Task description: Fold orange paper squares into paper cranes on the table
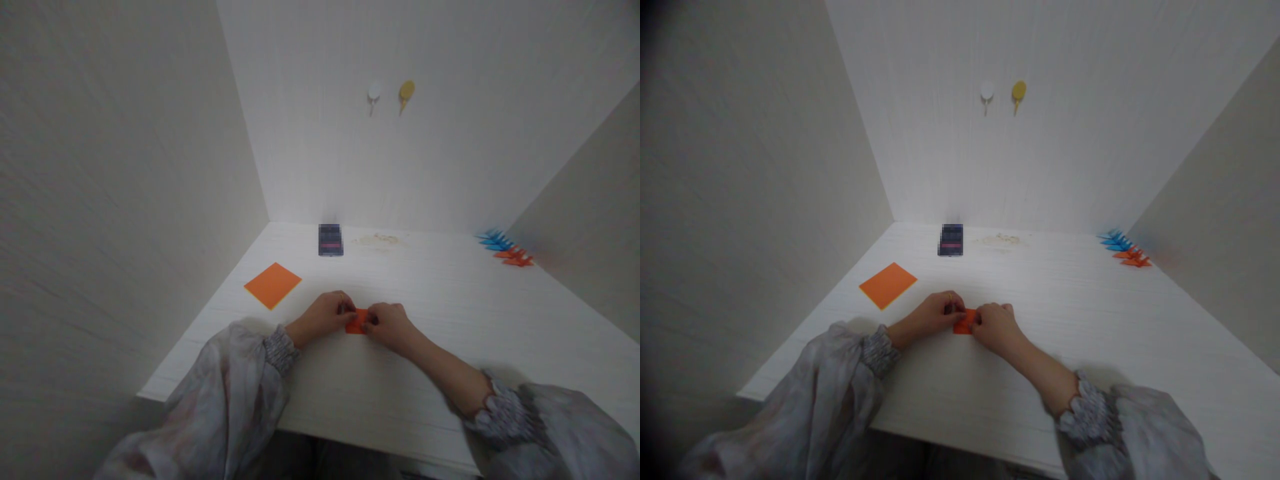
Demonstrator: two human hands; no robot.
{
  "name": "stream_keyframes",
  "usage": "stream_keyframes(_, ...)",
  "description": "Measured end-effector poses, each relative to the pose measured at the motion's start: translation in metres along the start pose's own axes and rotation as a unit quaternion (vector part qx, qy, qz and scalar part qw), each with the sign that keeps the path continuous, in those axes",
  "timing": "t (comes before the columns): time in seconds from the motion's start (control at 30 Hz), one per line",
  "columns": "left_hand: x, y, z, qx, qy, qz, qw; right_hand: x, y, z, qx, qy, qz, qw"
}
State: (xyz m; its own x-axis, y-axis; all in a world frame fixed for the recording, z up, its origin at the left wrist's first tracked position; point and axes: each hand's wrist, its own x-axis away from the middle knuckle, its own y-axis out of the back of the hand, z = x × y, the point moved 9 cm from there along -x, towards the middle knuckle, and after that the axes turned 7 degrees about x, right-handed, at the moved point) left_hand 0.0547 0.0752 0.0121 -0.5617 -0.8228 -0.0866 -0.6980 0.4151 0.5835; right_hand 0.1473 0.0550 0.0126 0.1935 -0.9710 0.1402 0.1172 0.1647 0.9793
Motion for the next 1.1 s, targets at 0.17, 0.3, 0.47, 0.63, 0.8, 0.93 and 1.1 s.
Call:
stream_keyframes(0.17, 0.0, 0.0, 0.0, -0.007, 0.001, -0.005, 1.0, 0.0, 0.002, 0.003, 0.009, 0.005, -0.002, 1.0)
stream_keyframes(0.3, 0.0, 0.001, 0.002, -0.017, 0.006, -0.01, 1.0, 0.0, 0.001, 0.003, 0.003, 0.005, -0.003, 1.0)
stream_keyframes(0.47, 0.001, 0.001, -0.003, -0.018, -0.006, -0.008, 1.0, 0.0, -0.001, 0.001, -0.002, 0.002, -0.001, 1.0)
stream_keyframes(0.63, 0.003, -0.002, -0.011, -0.011, -0.027, 0.019, 0.999, -0.002, -0.002, 0.001, -0.003, 0.0, 0.017, 1.0)
stream_keyframes(0.8, 0.002, 0.0, -0.003, -0.017, 0.009, 0.0, 1.0, -0.003, -0.003, 0.0, -0.01, -0.005, 0.016, 1.0)
stream_keyframes(0.93, 0.002, 0.0, 0.0, -0.018, 0.019, -0.004, 1.0, -0.003, -0.003, -0.001, -0.014, -0.005, 0.009, 1.0)
stream_keyframes(1.1, 0.002, -0.001, 0.0, -0.015, 0.01, 0.0, 1.0, -0.003, -0.002, 0.001, -0.006, -0.001, 0.008, 1.0)
